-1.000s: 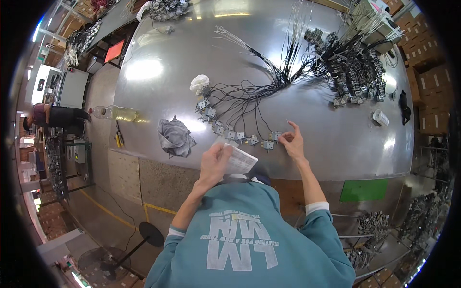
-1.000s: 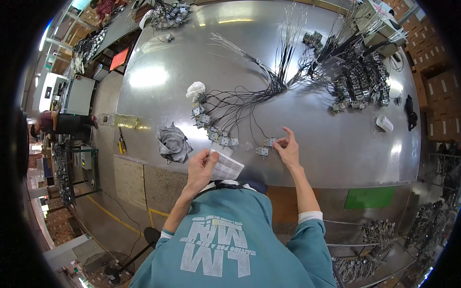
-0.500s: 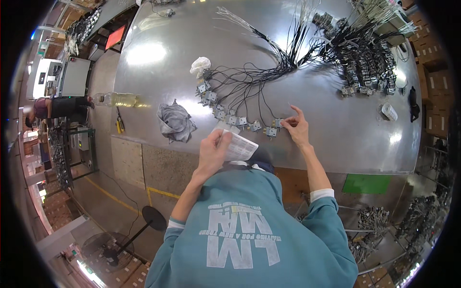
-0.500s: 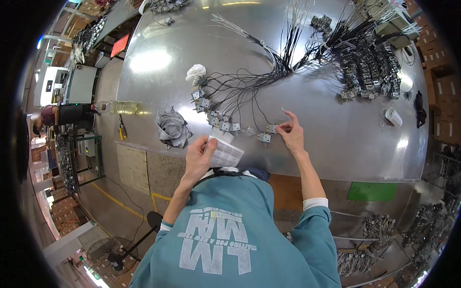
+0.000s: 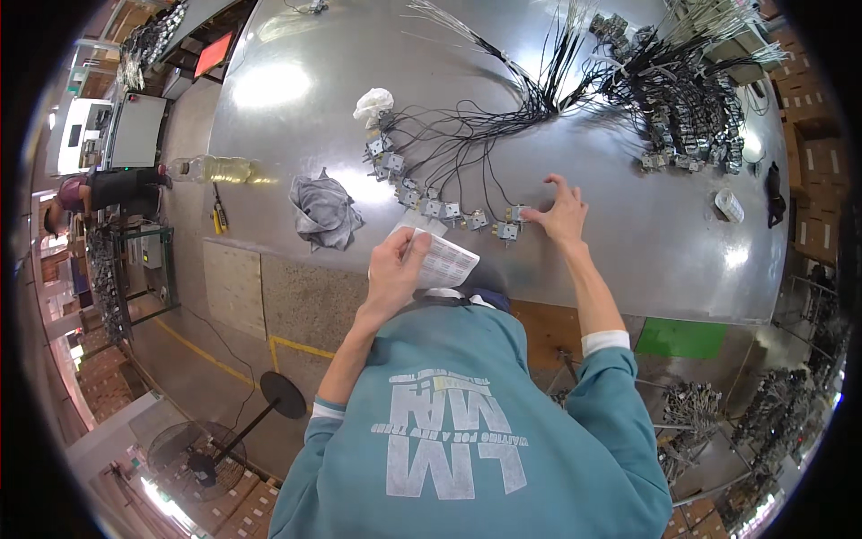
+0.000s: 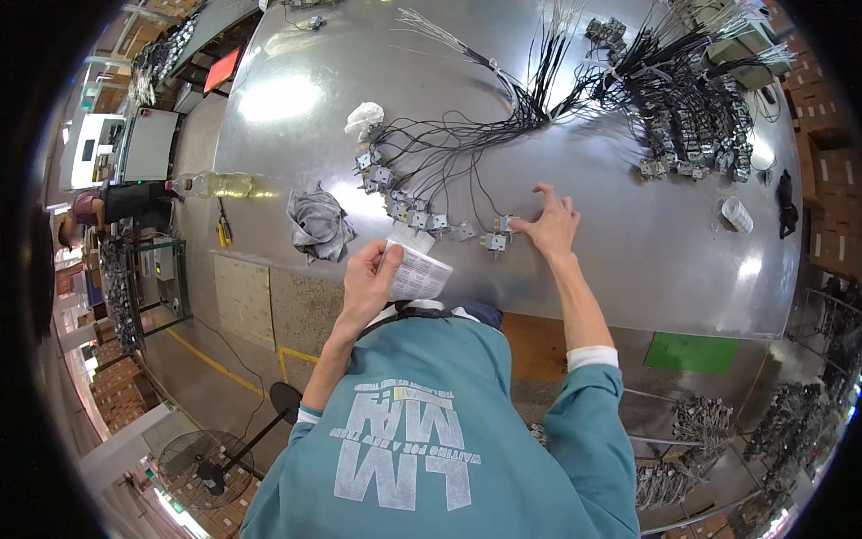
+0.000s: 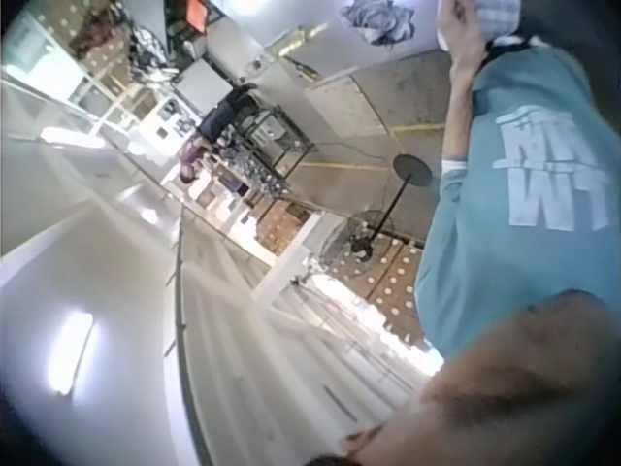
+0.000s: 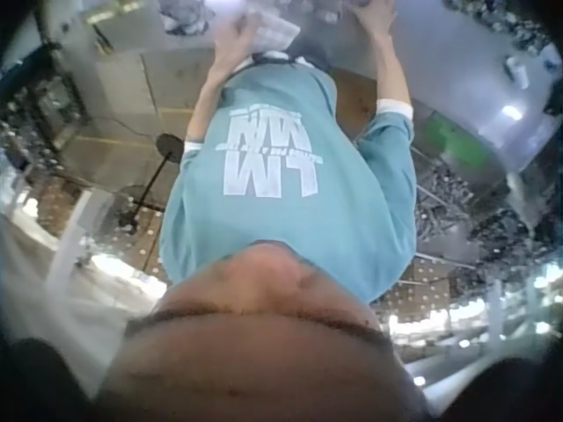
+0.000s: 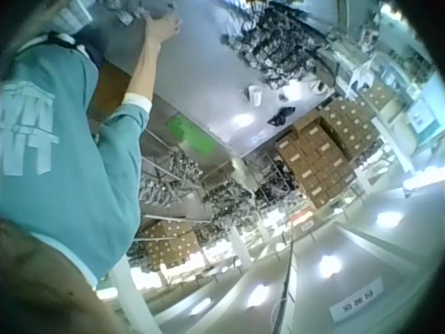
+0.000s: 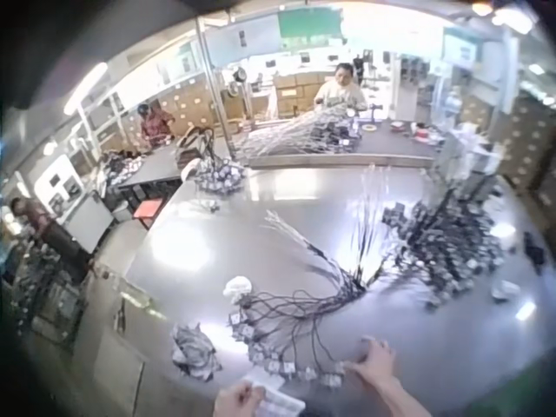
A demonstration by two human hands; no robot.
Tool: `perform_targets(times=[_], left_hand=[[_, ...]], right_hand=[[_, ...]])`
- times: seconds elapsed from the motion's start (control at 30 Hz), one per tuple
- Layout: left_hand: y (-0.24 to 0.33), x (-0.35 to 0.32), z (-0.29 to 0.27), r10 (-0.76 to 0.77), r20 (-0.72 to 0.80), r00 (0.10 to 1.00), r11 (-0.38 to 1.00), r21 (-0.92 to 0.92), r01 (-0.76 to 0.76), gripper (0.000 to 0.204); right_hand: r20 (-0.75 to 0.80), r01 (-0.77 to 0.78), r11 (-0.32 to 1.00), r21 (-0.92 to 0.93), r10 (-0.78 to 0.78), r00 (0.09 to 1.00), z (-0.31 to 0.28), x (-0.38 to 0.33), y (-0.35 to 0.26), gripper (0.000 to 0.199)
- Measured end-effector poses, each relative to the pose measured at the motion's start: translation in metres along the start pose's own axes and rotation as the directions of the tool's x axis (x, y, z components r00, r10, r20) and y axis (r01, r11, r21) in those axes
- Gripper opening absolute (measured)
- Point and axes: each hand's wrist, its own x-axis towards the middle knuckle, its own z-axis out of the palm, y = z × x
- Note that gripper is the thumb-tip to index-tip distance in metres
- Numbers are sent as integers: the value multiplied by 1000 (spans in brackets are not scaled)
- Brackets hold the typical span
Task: Organizing and inspecting wire harness bundles on a metal workbench.
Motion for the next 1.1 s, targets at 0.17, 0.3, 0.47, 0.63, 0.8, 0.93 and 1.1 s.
perform_targets(times=[0.17,0.3,0.47,0.63,0.8,0.93,1.1], left_hand=[[-7,-2,-4,2,-1,1000,1000,17,-2,34],[-4,-8,-8,19,-60,998,998,-58,-22,36],[-12,-11,-16,-19,-131,991,997,-78,9,36],[-10,-14,-10,-37,-150,988,995,-99,22,37],[-20,-11,-13,-35,-99,995,999,0,35,40],[-26,-11,-14,-32,-90,995,999,21,34,38],[-22,-8,-15,-9,-89,996,1000,28,11,35]], right_hand=[[348,-257,966,-14,246,905,-12,23,-10,88],[448,-317,920,231,189,874,-5,17,8,81],[85,96,948,302,-127,988,-2,-27,13,44],[170,-7,920,392,-65,983,2,-52,-2,24],[183,-61,907,416,-18,983,10,-60,-14,22],[221,-156,898,411,68,973,15,-57,-14,23],[222,-112,937,331,38,974,10,-50,-17,22]])
